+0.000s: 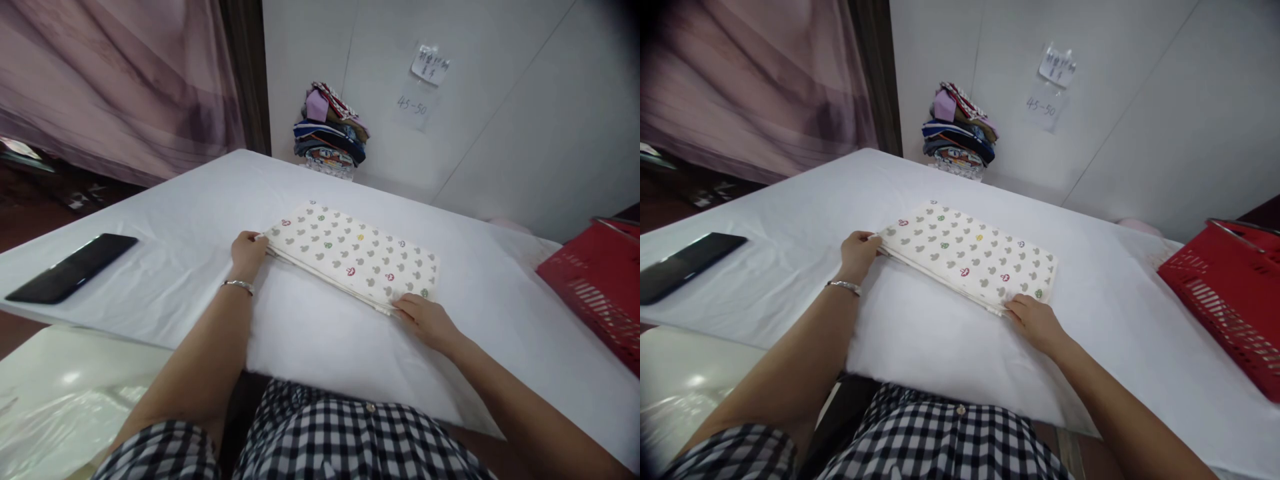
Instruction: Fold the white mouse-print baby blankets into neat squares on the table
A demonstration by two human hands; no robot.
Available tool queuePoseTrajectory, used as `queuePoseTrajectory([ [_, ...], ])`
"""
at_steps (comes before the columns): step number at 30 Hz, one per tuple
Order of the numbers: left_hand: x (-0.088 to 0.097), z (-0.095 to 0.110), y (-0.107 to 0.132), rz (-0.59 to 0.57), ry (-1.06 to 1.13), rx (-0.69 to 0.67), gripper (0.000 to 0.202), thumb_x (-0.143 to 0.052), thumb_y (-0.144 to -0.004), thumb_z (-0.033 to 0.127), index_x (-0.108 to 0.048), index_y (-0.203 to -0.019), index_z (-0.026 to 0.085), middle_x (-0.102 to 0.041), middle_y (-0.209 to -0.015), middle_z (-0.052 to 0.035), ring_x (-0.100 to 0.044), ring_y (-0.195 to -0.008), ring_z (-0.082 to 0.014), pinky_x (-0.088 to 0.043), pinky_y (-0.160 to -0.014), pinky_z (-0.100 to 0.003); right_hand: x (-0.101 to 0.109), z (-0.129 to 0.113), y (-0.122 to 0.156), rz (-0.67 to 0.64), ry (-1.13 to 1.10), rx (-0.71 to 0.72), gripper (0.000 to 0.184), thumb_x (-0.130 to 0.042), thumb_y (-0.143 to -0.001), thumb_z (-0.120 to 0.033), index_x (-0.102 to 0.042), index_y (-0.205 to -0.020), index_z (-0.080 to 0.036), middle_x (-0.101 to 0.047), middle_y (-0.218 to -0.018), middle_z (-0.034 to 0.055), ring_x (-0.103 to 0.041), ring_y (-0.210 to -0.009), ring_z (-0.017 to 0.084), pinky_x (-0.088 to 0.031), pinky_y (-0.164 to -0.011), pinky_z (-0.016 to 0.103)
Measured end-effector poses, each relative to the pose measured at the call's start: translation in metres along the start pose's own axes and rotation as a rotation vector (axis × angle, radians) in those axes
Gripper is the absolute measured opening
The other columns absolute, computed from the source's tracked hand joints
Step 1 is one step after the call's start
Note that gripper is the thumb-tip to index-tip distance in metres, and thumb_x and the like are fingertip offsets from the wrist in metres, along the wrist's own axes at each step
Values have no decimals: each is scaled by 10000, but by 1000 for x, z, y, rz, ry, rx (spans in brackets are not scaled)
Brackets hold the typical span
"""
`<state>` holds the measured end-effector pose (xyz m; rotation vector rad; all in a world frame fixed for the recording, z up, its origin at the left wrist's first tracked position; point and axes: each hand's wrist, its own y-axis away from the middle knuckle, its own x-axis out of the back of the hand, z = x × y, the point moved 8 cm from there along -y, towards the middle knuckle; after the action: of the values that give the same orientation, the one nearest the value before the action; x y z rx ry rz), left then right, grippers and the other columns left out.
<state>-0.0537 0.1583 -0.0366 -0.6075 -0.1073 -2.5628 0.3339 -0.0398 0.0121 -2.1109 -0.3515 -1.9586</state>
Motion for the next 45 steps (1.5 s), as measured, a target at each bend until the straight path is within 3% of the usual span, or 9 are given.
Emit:
queuePoseTrajectory([
  [9,0,2,2,-11,10,-6,286,-573,-621,218,-617,-898,160,-607,-703,-29,-587,-671,-178,-483,-631,-310,-7,-1,-1,4,127,-13,291,-323,-922,-258,-596,-1016,-220,-628,-960,60,-578,-840,171,-437,-657,278],
  [17,1,4,3,0,-2,-13,269,-576,-628,227,-619,-887,164,-601,-701,-28,-584,-684,-181,-483,-644,-315,-5,-2,1,4,135,38,267,-378,-883,-239,-610,-1006,-286,-627,-924,24,-559,-793,165,-384,-602,246],
  [23,0,2,4,-12,4,5,291,-562,-635,243,-615,-910,165,-603,-711,-27,-580,-646,-169,-484,-635,-313,-3,-11,1,65,125,122,327,-305,-927,-280,-602,-1042,-207,-613,-972,82,-562,-813,162,-421,-623,258],
  [30,0,2,3,-19,18,12,298,-569,-606,238,-615,-890,162,-605,-703,-27,-571,-574,-154,-473,-578,-297,-4,-6,-2,53,110,54,335,-289,-945,-299,-619,-984,-257,-616,-943,41,-571,-791,147,-426,-583,244],
  [39,0,1,1,-6,-13,-16,284,-562,-614,256,-621,-878,169,-614,-716,-25,-575,-672,-168,-471,-642,-299,-2,-5,-2,12,82,71,324,-306,-937,-254,-617,-1028,-250,-612,-958,48,-581,-777,152,-432,-584,243],
  [45,1,0,1,-3,-9,-2,274,-563,-615,244,-621,-872,169,-617,-708,-28,-574,-631,-164,-471,-631,-307,-1,-9,-6,-2,104,26,330,-299,-941,-283,-620,-1006,-246,-609,-931,45,-580,-779,151,-430,-568,247],
])
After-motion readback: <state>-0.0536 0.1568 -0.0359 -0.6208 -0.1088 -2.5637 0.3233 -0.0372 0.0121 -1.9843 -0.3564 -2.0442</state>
